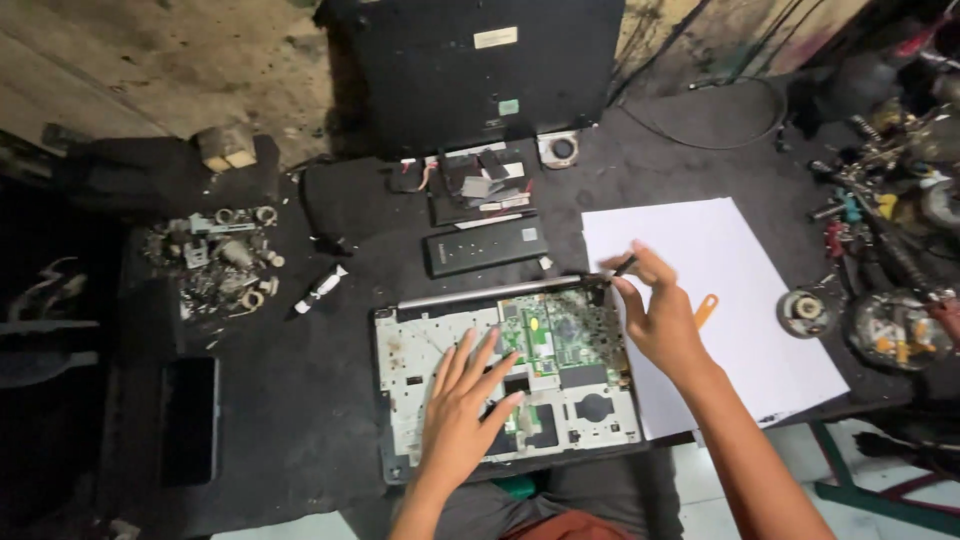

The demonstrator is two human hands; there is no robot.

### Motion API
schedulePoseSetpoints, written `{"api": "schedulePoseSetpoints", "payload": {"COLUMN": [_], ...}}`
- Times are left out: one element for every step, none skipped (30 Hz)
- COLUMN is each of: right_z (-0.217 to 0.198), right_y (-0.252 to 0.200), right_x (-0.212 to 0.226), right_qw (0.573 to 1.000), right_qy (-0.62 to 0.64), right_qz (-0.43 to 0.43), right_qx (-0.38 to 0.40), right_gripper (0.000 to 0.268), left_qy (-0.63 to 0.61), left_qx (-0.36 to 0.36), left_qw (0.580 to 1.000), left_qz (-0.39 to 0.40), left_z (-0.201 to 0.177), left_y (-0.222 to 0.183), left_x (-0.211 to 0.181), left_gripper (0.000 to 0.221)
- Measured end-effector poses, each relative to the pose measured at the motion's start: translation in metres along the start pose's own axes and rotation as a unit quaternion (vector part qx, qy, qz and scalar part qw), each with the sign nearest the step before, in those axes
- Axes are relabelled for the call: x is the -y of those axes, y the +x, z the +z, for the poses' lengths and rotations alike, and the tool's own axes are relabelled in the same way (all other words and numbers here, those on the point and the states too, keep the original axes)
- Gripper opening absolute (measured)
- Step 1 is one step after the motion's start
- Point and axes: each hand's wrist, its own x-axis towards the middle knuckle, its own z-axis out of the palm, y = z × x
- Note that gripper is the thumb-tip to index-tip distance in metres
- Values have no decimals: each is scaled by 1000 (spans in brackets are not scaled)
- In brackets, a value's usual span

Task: Disassembling a laptop by removing the top cover and manipulating internal components on a repair bench.

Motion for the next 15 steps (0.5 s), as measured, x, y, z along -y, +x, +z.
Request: {"api": "schedulePoseSetpoints", "payload": {"right_z": [5, 8, 12, 12, 11, 9, 5, 4, 2, 2, 2, 1, 0, 1, 2], "right_y": [-4, -6, -8, -10, -11, -13, -7, -2, 4, 6, 9, 11, 10, 8, 5], "right_x": [1, 0, 0, -2, -5, -8, -6, -2, 1, 6, 11, 16, 13, 12, 10], "right_qw": [1000, 993, 971, 971, 987, 996, 996, 999, 995, 995, 995, 994, 995, 998, 999], "right_qy": [-5, -44, -82, -91, -52, -14, -25, 30, 86, 78, 77, 75, 66, 33, 1], "right_qz": [1, 113, 224, 223, 153, 83, 82, 13, -56, -56, -65, -74, -73, -53, -33], "right_qx": [1, -6, -15, -15, -16, -15, -14, -6, 4, 5, -8, -19, -16, -14, -13], "right_gripper": [56, 50, 44, 44, 50, 56, 56, 62, 67, 67, 58, 49, 49, 54, 59], "left_qy": [-4, -3, -2, -10, -6, -4, -14, -4, 5, -2, 8, 16, 7, 14, 21], "left_qx": [0, 1, 2, -1, 4, 9, 6, -1, -7, -8, -11, -14, -15, -16, -16], "left_qw": [1000, 1000, 1000, 1000, 1000, 1000, 1000, 1000, 1000, 1000, 1000, 1000, 1000, 1000, 1000], "left_qz": [2, 2, 2, 5, -1, -6, -1, 0, 0, 5, 5, 4, 8, 5, 3], "left_z": [-1, 0, 0, -1, 0, 1, 2, 3, 4, 3, 3, 5, 6, 6, 7], "left_y": [-1, 0, 0, 0, 0, 0, 1, 0, 0, 0, 0, 0, 2, 1, 0], "left_x": [1, 1, 1, 2, 3, 3, 4, 5, 6, 7, 7, 7, 8, 8, 9], "left_gripper": [51, 51, 52, 52, 52, 52, 52, 53, 54, 54, 53, 53, 53, 54, 54]}}
